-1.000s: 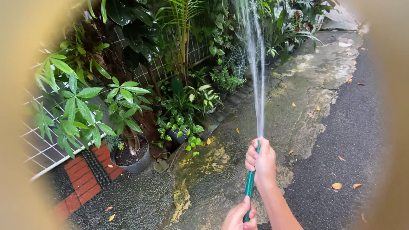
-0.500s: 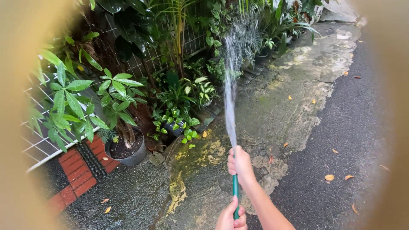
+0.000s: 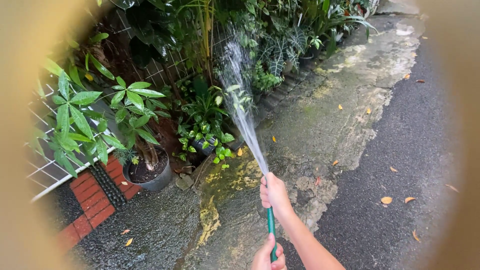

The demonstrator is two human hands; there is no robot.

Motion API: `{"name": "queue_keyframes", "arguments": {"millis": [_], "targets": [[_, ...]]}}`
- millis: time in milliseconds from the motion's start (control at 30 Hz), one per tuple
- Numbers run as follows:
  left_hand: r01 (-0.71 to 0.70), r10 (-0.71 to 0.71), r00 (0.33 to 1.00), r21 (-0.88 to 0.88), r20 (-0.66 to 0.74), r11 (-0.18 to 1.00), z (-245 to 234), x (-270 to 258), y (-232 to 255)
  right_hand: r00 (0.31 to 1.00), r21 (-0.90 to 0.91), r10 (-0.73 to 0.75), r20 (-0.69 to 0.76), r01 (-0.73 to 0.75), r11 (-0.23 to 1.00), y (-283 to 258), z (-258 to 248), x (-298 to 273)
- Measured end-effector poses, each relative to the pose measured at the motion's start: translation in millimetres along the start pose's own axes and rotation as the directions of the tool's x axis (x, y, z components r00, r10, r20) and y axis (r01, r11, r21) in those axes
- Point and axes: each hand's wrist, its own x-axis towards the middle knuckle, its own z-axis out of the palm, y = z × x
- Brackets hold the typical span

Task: Watering potted plants and rinsing a tiled walkway using a garden hose.

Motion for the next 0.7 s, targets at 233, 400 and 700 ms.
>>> {"name": "queue_keyframes", "arguments": {"millis": [233, 400, 700], "targets": [[0.058, -0.057, 0.997, 0.009, -0.059, 0.998, 23, -2, -11, 0.998, 0.119, -0.008, -0.064, 0.016, 0.993, 20, -46, 6], [0.103, -0.100, 0.995, 0.202, -0.024, 0.974, 7, 24, -22, 0.988, 0.176, 0.038, -0.153, -0.011, 0.984, 15, -68, -3], [0.158, -0.166, 0.986, 0.237, 0.016, 0.959, 12, 27, -39, 0.992, 0.224, 0.035, -0.118, -0.008, 0.975, 24, -101, -5]]}}
